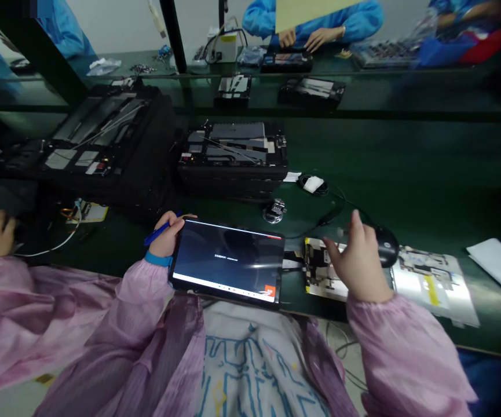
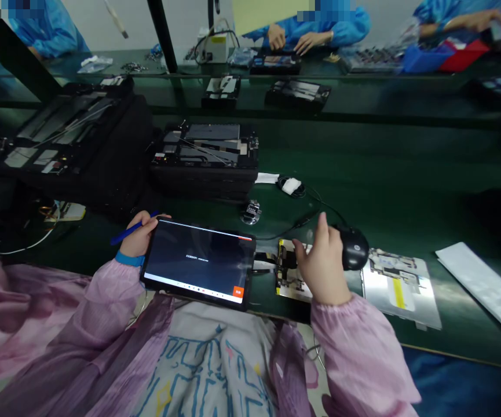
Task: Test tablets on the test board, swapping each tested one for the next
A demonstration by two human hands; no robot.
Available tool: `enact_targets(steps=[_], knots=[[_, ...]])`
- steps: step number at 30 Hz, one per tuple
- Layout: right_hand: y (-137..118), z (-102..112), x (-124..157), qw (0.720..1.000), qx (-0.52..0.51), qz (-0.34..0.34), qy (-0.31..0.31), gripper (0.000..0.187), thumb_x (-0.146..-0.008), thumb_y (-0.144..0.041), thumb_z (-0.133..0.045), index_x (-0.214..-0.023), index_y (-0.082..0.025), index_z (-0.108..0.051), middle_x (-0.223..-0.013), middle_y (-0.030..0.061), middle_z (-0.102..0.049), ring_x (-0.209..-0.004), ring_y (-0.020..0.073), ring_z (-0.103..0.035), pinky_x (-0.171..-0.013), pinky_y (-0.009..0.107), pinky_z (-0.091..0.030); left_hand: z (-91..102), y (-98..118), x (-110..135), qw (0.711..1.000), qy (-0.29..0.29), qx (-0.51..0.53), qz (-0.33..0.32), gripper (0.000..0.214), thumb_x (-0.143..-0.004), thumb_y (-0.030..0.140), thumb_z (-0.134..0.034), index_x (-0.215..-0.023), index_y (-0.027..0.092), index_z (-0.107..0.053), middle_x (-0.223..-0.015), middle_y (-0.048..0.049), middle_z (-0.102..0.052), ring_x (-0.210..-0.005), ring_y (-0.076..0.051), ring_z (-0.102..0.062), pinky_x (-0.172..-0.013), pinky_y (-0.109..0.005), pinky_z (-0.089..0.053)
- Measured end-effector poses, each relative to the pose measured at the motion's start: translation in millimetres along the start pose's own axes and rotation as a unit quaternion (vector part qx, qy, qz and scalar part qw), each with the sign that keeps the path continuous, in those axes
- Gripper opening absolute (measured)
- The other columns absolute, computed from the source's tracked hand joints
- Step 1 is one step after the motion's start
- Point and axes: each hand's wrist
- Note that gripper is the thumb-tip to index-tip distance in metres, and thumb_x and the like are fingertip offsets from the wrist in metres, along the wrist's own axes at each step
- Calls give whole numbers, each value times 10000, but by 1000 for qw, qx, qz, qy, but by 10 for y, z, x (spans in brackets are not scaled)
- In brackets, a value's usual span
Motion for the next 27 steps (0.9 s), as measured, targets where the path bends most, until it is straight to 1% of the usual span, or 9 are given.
enact_targets(steps=[3,5,7,11,14,16,22,24,27], knots=[[-43,-207,-215,991,81,95,-54,410,-859,-228,-565,-1256,-127,-551,-1163,199,-498,-1056,376,-452,-837,515,-417,0,7,-10,1000,3,-1,5,430,-647,233,-732,-662,204,-303,-803,-21,-701,-701,-197,-661,-601,-277,-480],[-111,-356,-317,972,50,171,-152,228,-823,-132,-579,-1023,-183,-675,-1086,139,-555,-1011,332,-472,-828,470,-420,4,11,-12,1000,4,0,5,433,-644,228,-736,-659,202,-304,-792,-20,-699,-701,-198,-661,-596,-272,-478],[-155,-463,-397,956,-16,205,-208,144,-806,-105,-583,-841,-188,-694,-976,107,-589,-929,288,-494,-806,426,-427,11,14,-11,1000,5,2,1,436,-646,221,-738,-658,201,-303,-786,-21,-698,-705,-197,-662,-592,-267,-474],[-132,-424,-447,960,-136,160,-183,110,-824,-156,-524,-801,-160,-631,-854,86,-585,-781,220,-531,-721,343,-457,22,14,-3,1000,4,9,2,432,-660,228,-736,-659,198,-305,-819,-37,-703,-735,-202,-669,-612,-276,-481],[-129,-211,-345,965,-191,80,-161,99,-831,-226,-489,-848,-170,-570,-785,49,-584,-637,172,-540,-574,271,-445,18,15,1,1000,2,9,5,429,-665,235,-736,-662,194,-309,-842,-50,-706,-767,-214,-675,-637,-290,-488],[-173,-62,-237,959,-221,54,-167,128,-859,-281,-496,-893,-184,-572,-804,46,-608,-661,180,-572,-576,267,-456,9,19,0,1000,6,6,1,434,-661,233,-739,-665,195,-307,-824,-46,-704,-755,-216,-675,-634,-291,-487],[-347,116,45,938,-247,125,-210,225,-999,-343,-433,-1010,-193,-600,-959,79,-629,-848,207,-611,-732,307,-515,-22,31,-21,1000,10,-11,-3,420,-659,214,-729,-673,200,-309,-813,-45,-711,-759,-223,-677,-653,-305,-492],[-357,100,133,937,-243,149,-201,268,-1017,-349,-404,-1039,-177,-608,-998,102,-596,-912,217,-592,-793,330,-511,-31,34,-27,1000,10,-19,-8,413,-664,208,-720,-675,201,-307,-821,-53,-716,-783,-232,-678,-645,-304,-492],[-331,57,273,953,-204,155,-163,328,-1019,-369,-388,-1039,-156,-636,-919,114,-549,-853,230,-569,-733,353,-510,-54,44,-32,999,15,-28,-13,416,-657,202,-720,-671,199,-304,-820,-60,-720,-794,-239,-680,-628,-296,-490]])
Point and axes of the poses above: each hand's wrist, its own x-axis away from the middle knuckle, its own z-axis out of the back of the hand, y = z × x
